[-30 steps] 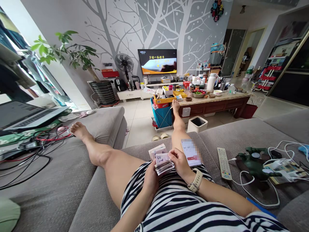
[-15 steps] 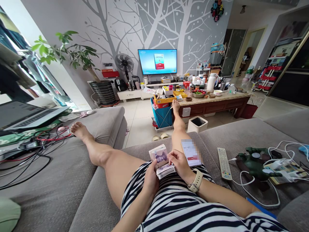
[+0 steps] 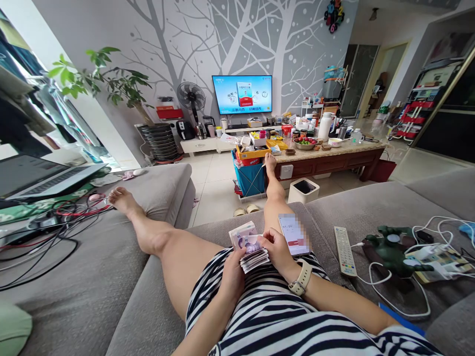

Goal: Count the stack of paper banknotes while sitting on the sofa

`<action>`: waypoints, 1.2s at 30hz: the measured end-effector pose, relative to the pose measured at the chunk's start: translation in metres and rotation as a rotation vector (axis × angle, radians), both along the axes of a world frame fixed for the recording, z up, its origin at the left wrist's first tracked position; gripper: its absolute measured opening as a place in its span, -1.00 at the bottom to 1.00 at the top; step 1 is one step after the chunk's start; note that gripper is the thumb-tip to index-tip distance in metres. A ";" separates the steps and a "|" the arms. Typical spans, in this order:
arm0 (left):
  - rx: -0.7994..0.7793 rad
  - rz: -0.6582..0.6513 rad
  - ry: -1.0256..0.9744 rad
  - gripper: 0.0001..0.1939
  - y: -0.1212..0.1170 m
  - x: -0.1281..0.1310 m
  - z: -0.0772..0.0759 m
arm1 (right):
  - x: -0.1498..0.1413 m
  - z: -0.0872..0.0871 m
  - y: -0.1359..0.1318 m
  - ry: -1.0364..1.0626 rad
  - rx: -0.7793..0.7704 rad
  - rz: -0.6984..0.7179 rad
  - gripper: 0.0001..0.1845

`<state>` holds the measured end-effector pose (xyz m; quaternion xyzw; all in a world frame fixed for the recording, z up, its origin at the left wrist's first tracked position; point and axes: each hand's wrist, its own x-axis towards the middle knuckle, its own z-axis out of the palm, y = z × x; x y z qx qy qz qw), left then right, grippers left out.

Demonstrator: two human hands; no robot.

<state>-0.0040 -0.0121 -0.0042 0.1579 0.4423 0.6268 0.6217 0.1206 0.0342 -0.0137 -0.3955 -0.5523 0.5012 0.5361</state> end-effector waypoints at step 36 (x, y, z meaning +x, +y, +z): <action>0.067 0.013 -0.097 -0.70 0.007 0.001 -0.008 | 0.001 0.012 -0.009 0.079 0.050 0.116 -0.74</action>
